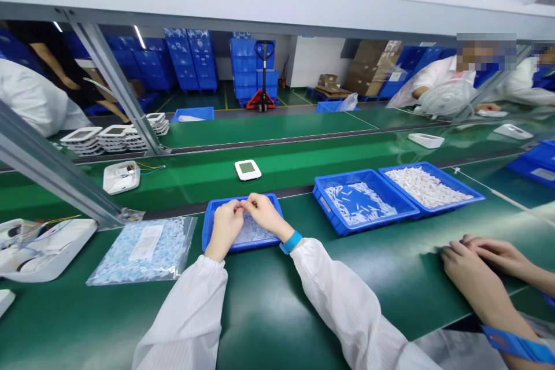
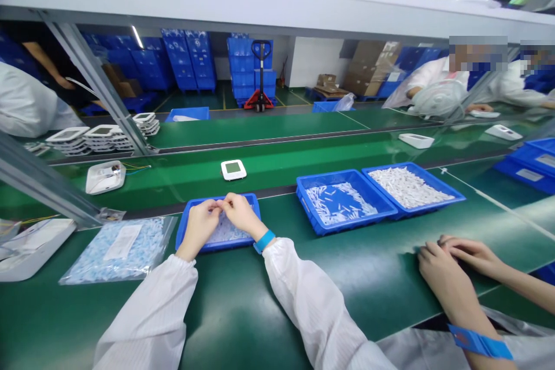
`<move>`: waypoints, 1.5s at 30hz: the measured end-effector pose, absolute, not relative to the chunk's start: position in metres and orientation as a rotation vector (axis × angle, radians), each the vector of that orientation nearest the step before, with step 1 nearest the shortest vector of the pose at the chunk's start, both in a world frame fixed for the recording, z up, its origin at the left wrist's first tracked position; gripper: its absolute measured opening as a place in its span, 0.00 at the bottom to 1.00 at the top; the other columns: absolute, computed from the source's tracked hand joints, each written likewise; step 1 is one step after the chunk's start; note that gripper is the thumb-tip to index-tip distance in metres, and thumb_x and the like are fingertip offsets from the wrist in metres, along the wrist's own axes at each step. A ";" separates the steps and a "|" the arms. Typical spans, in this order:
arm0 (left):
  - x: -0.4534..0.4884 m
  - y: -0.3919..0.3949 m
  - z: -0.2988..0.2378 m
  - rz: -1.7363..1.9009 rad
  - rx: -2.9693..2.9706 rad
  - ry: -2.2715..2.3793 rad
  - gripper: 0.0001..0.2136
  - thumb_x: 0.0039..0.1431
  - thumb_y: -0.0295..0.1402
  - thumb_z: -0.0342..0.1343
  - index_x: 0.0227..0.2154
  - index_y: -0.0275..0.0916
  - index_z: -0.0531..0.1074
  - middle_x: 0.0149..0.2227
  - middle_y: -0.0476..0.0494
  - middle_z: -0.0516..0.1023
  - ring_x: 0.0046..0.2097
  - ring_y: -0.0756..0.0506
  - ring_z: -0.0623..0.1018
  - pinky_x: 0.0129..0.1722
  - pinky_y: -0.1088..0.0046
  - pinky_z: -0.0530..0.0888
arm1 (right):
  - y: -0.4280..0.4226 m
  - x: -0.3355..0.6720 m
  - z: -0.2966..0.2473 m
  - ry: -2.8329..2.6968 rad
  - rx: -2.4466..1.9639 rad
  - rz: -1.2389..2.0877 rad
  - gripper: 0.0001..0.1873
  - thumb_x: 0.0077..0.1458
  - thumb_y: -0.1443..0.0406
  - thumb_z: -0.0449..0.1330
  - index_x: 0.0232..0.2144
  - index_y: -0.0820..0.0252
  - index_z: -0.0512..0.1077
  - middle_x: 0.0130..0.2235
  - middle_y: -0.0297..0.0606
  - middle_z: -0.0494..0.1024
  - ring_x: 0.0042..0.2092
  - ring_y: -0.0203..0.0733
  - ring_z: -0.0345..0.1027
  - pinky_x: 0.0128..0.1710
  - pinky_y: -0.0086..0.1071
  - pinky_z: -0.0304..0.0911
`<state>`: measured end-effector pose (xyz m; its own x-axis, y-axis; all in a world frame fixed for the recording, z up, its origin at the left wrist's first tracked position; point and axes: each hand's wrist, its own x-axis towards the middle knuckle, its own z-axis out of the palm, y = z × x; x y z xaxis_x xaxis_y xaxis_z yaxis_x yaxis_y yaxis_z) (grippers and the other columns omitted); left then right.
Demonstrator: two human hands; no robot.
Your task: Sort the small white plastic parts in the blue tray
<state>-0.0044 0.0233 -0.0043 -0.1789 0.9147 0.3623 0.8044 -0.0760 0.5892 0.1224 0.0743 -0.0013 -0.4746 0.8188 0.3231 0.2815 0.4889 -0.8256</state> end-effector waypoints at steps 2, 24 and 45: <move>-0.003 0.023 -0.003 1.148 1.916 2.000 0.09 0.58 0.30 0.48 0.29 0.39 0.73 0.31 0.44 0.79 0.34 0.46 0.77 0.34 0.73 0.67 | 0.076 0.122 -0.002 -1.934 -0.887 0.960 0.16 0.58 0.57 0.53 0.22 0.60 0.63 0.23 0.30 0.66 0.27 0.33 0.58 0.27 0.27 0.51; -0.004 0.022 -0.001 1.039 2.058 2.039 0.14 0.61 0.33 0.45 0.33 0.38 0.76 0.31 0.42 0.79 0.34 0.45 0.76 0.36 0.72 0.67 | 0.074 0.124 -0.001 -1.997 -0.902 0.858 0.16 0.62 0.59 0.46 0.24 0.59 0.59 0.24 0.29 0.62 0.27 0.33 0.56 0.27 0.27 0.48; -0.001 0.021 -0.001 0.893 2.288 2.041 0.13 0.56 0.26 0.45 0.23 0.37 0.74 0.24 0.42 0.76 0.31 0.44 0.73 0.41 0.65 0.65 | 0.082 0.124 -0.006 -1.999 -0.849 1.136 0.17 0.57 0.60 0.50 0.18 0.61 0.61 0.20 0.29 0.58 0.25 0.32 0.50 0.25 0.27 0.44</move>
